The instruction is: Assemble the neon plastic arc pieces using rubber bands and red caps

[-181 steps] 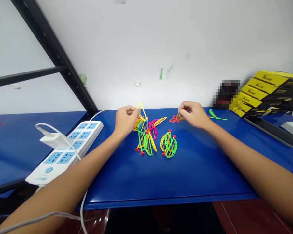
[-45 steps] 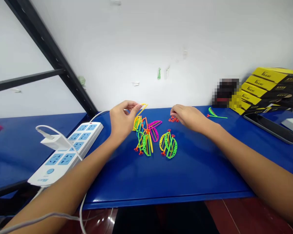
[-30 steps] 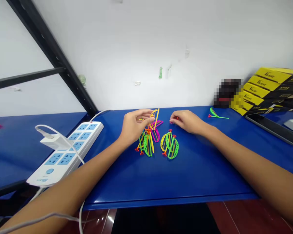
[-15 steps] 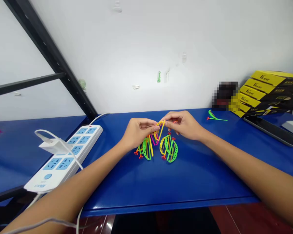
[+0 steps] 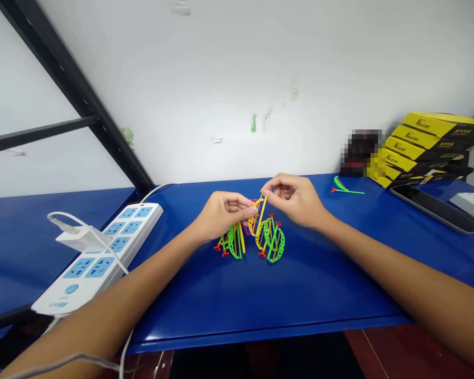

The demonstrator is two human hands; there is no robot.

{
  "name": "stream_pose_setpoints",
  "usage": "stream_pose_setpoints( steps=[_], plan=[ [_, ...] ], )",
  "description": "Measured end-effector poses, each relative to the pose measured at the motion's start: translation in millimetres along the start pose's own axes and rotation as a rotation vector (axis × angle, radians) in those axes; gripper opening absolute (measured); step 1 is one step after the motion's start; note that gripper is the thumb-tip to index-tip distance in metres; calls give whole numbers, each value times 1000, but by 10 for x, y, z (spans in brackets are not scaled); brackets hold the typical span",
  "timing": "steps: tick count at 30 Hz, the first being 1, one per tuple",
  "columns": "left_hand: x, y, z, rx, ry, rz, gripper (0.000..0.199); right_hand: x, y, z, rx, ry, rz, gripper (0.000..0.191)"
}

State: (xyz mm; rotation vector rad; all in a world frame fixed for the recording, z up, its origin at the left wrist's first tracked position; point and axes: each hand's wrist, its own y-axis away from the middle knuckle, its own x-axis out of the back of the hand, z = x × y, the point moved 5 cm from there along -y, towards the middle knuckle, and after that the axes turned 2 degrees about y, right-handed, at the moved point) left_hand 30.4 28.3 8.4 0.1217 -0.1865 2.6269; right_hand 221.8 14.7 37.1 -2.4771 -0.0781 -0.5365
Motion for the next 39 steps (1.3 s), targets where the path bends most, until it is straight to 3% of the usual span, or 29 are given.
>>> stream_pose_setpoints(
  steps=[2,4,7,10,13,19,25,35,39],
  plan=[
    [46,-18,-6,17,57,75,37,45,6,-46,42,13,74,10],
    [166,-33,-30,25,163,260,35,59,12,-67,71,15,82,6],
    [392,-14,-103,32,331,602,22,11,11,-30,63,60,-41,3],
    [544,14,-137,6,367,802,15,-12,-8,74,-7,79,-146,6],
    [578,-5,-104,-17,246,776,15,37,-58,196,-84,99,-209,8],
    [502,-10,92,-166,-362,625,27,309,-182,530,-207,308,-254,19],
    [545,-6,119,-78,-649,615,24,532,-207,824,-318,529,-240,19],
    [536,2,154,-21,-1018,584,25,688,-196,988,-392,653,-154,17],
    [537,-24,96,-14,-1141,547,25,665,-208,873,-298,753,-82,14]
  ],
)
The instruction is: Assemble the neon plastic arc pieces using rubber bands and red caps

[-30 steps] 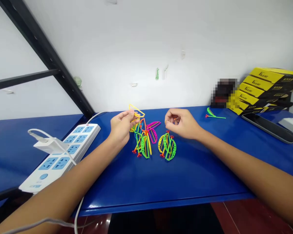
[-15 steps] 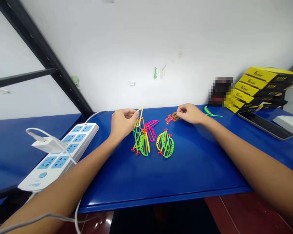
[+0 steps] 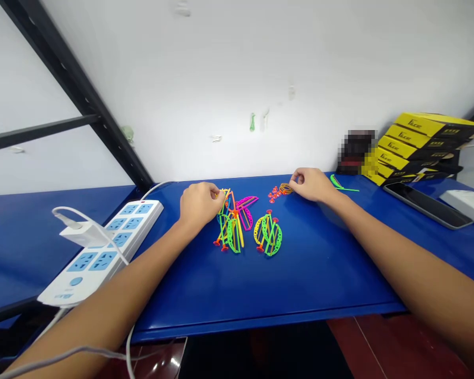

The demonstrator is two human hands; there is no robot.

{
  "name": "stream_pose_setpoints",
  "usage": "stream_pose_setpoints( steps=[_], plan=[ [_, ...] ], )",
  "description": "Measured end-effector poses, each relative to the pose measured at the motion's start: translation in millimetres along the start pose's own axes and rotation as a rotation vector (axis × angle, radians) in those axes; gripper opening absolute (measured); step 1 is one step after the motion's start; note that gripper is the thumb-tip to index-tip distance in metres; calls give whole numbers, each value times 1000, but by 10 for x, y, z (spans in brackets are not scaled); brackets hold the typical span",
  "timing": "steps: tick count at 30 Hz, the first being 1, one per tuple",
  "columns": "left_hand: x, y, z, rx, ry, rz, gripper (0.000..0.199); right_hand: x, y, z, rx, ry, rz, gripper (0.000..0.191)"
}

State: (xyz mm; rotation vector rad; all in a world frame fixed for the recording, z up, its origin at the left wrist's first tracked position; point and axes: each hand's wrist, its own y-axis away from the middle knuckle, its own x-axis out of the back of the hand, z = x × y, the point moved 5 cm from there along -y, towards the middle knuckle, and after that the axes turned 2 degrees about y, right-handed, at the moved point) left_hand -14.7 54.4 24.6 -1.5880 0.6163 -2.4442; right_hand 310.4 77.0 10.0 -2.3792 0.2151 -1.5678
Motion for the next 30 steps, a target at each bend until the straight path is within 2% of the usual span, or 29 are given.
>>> stream_pose_setpoints(
  steps=[2,3,5,8,12,14,16,20,22,24,27,30],
  plan=[
    [-19,1,-5,-18,-40,-9,26,13,45,-159,81,-43,11,15],
    [-19,2,-3,-28,-62,-9,26,-5,78,-259,135,-105,-36,15],
    [-8,6,13,-57,-106,-2,27,-87,170,-471,248,-254,-233,19],
    [27,18,50,-105,-141,36,26,-189,316,-691,349,-323,-464,28],
    [64,45,109,-164,-76,118,22,-218,370,-760,401,-334,-528,38],
    [72,74,163,-204,2,144,22,-197,348,-753,374,-369,-496,40],
    [71,124,254,-273,118,138,28,-130,317,-761,320,-453,-376,38],
    [34,283,491,-433,398,5,37,116,370,-838,238,-600,114,30],
    [15,349,562,-460,486,-44,32,178,452,-897,231,-628,251,27],
    [18,379,581,-466,511,-27,27,168,509,-954,249,-639,246,25],
    [34,370,552,-456,477,31,26,107,537,-991,282,-639,154,24],
    [13,359,529,-448,475,8,28,95,552,-1009,306,-656,145,20]
  ],
)
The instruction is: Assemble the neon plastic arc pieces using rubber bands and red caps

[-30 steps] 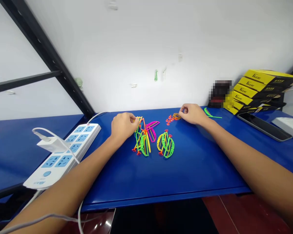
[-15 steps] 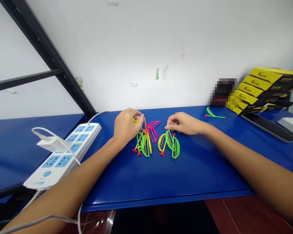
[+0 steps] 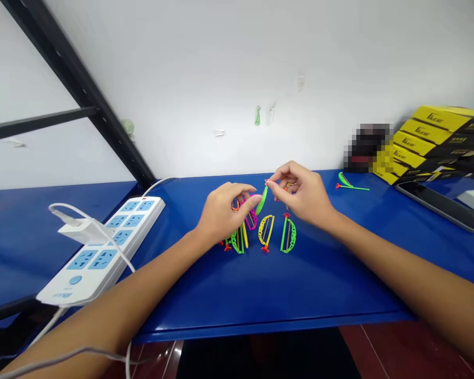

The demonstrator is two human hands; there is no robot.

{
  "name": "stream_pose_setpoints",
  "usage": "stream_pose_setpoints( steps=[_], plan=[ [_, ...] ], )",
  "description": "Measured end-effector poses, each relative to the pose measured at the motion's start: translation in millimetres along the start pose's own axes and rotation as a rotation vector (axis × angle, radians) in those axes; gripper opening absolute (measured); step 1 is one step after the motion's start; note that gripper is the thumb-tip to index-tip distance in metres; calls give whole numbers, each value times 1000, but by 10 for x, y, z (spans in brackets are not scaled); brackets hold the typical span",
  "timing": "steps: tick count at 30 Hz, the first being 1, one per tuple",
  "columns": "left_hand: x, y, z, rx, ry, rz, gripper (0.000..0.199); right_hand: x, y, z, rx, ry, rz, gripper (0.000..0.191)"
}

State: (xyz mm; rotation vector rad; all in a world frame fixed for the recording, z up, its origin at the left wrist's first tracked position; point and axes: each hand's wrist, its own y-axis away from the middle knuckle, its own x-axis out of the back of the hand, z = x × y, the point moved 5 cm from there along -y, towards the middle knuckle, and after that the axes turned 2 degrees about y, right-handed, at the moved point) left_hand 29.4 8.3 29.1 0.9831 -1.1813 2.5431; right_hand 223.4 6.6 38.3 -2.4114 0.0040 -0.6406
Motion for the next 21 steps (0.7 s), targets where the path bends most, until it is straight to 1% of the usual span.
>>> stream_pose_setpoints(
  steps=[2,3,5,6,10,13,14,16,18,19,21],
  plan=[
    [-28,16,11,-31,13,-24,35,2,10,-50,34,-8,17,15],
    [-43,28,26,-61,10,-31,35,2,16,-86,62,-1,17,18],
    [-57,49,51,-118,-20,-15,27,5,20,-153,134,51,-3,23],
    [-58,55,57,-133,-41,-4,24,8,17,-173,172,90,-19,22],
    [-5,24,62,-149,-123,42,25,47,-35,-122,254,172,-80,15],
    [62,-35,54,-134,-80,54,26,67,-73,-75,327,216,-142,13],
    [74,-58,25,-90,-20,38,27,82,-84,-68,349,243,-159,13],
    [63,-94,-81,62,184,-26,31,153,-122,-48,348,286,-160,12],
    [24,-107,-217,248,437,-75,38,293,-183,5,294,298,-98,9],
    [7,-108,-280,330,545,-77,40,379,-217,49,258,299,-52,8],
    [-6,-107,-379,439,659,-38,42,540,-274,165,193,335,37,5]
  ],
)
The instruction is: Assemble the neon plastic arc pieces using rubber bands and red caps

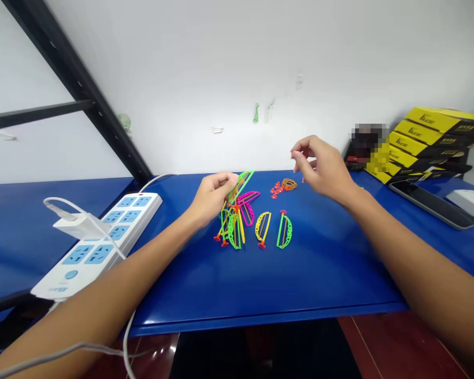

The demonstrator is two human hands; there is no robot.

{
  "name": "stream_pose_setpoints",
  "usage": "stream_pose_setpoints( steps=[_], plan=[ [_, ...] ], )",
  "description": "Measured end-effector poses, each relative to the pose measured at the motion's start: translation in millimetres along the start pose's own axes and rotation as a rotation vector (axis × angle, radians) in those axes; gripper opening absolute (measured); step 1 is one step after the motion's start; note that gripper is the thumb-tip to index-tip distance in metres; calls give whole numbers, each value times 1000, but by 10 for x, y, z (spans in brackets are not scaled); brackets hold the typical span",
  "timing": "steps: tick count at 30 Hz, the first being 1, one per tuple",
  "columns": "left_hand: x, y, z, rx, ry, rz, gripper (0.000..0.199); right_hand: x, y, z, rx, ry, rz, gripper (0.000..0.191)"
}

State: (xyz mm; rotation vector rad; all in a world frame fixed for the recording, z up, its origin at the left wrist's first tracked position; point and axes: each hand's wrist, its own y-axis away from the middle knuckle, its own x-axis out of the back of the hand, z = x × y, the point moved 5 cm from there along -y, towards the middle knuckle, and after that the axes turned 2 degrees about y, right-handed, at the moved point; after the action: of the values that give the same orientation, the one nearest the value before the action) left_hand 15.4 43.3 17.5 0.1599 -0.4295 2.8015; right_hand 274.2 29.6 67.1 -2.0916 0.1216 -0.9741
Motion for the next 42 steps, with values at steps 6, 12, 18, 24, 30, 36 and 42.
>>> stream_pose_setpoints(
  steps=[6,12,18,24,30,36,42],
  plan=[
    [39,-15,-71,92,-9,100,42,-115,32,314,37,231,-188,20],
    [29,-11,-65,49,-58,116,38,-255,94,346,-93,130,-381,11],
    [15,-13,-97,47,-93,99,39,-346,152,389,-240,-62,-561,17],
    [12,-7,-76,11,-118,99,40,-457,184,408,-254,-90,-653,15],
    [-20,-4,-99,-3,-140,46,41,-403,159,409,-207,18,-632,20],
    [-34,12,-85,-13,-159,29,48,-324,129,577,-153,223,-541,13],
    [-45,21,-57,-19,-148,43,50,-367,157,609,-188,207,-580,5]
  ],
)
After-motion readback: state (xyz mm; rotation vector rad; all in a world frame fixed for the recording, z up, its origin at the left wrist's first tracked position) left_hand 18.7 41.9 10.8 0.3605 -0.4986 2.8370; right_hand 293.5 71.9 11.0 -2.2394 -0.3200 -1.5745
